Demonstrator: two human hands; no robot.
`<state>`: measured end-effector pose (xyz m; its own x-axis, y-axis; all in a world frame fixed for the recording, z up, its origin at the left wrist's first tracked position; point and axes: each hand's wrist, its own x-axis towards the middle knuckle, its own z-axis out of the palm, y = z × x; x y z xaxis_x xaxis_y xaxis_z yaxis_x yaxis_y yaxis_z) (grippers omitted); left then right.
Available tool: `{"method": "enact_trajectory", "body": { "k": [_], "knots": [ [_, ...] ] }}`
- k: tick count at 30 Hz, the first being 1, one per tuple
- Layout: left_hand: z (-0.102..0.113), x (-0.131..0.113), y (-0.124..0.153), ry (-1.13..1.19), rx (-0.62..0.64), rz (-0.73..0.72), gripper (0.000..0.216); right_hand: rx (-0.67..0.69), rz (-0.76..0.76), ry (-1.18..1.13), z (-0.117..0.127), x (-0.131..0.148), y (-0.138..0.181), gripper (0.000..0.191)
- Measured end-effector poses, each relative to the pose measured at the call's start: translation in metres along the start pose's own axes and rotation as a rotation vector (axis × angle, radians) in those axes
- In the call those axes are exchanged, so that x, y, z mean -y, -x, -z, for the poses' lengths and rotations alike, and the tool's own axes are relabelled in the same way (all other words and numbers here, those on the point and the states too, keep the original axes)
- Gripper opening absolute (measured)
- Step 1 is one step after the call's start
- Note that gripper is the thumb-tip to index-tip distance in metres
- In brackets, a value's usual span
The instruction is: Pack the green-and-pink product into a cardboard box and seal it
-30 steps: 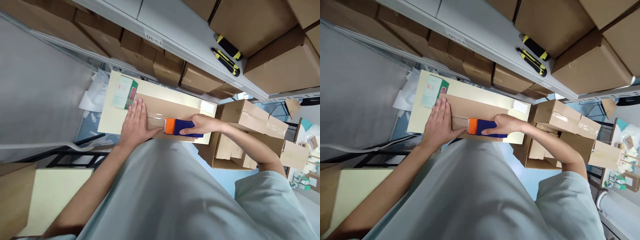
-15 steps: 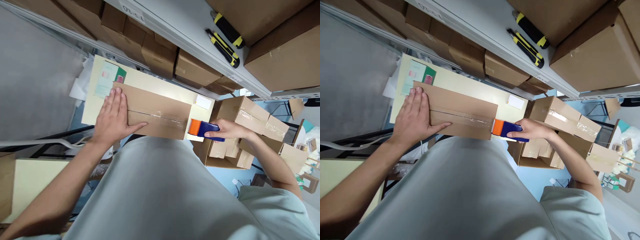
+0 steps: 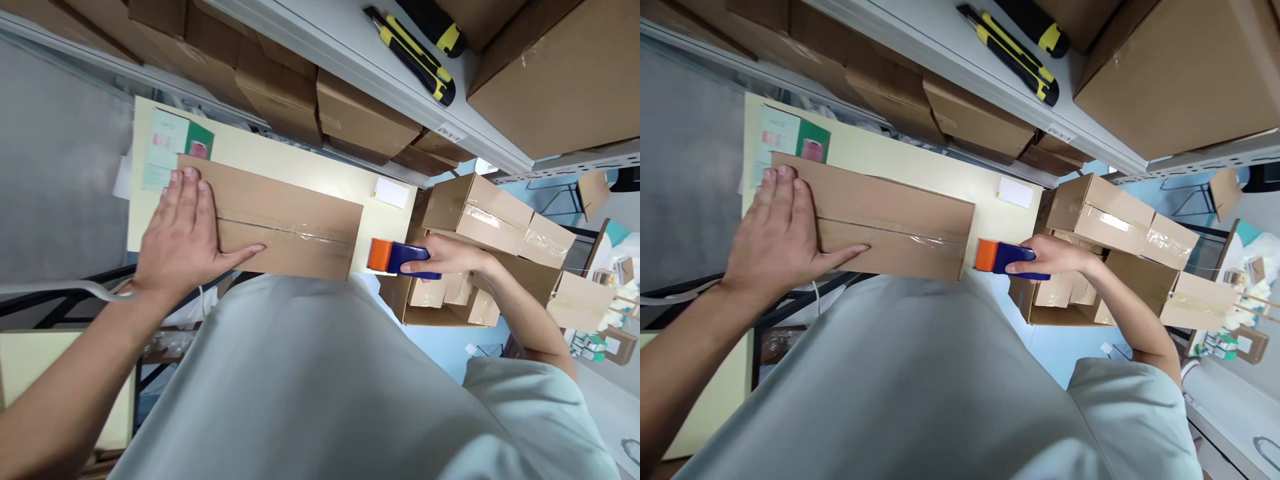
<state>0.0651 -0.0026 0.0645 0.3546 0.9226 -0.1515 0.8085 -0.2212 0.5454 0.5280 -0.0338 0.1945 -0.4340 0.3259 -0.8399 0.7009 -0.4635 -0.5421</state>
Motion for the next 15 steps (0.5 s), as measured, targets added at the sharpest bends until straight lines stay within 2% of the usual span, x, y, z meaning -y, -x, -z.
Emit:
{"method": "enact_trajectory", "body": {
  "k": [3, 8, 12, 15],
  "knots": [
    [-0.001, -0.003, -0.001, -0.006, 0.014, 0.005, 0.143, -0.046, -0.028, 0.035, 0.005, -0.017, 0.006, 0.064],
    [-0.007, -0.004, -0.001, -0.03, -0.002, -0.046, 0.143, 0.001, -0.015, -0.039, 0.004, -0.039, 0.002, 0.065],
    [-0.008, -0.006, -0.001, -0.067, 0.014, -0.069, 0.143, -0.021, -0.065, 0.01, -0.001, -0.045, -0.015, 0.069],
    [-0.008, -0.008, -0.001, -0.072, 0.015, -0.068, 0.142, -0.091, -0.134, 0.162, -0.008, -0.039, -0.027, 0.067]
  ]
}}
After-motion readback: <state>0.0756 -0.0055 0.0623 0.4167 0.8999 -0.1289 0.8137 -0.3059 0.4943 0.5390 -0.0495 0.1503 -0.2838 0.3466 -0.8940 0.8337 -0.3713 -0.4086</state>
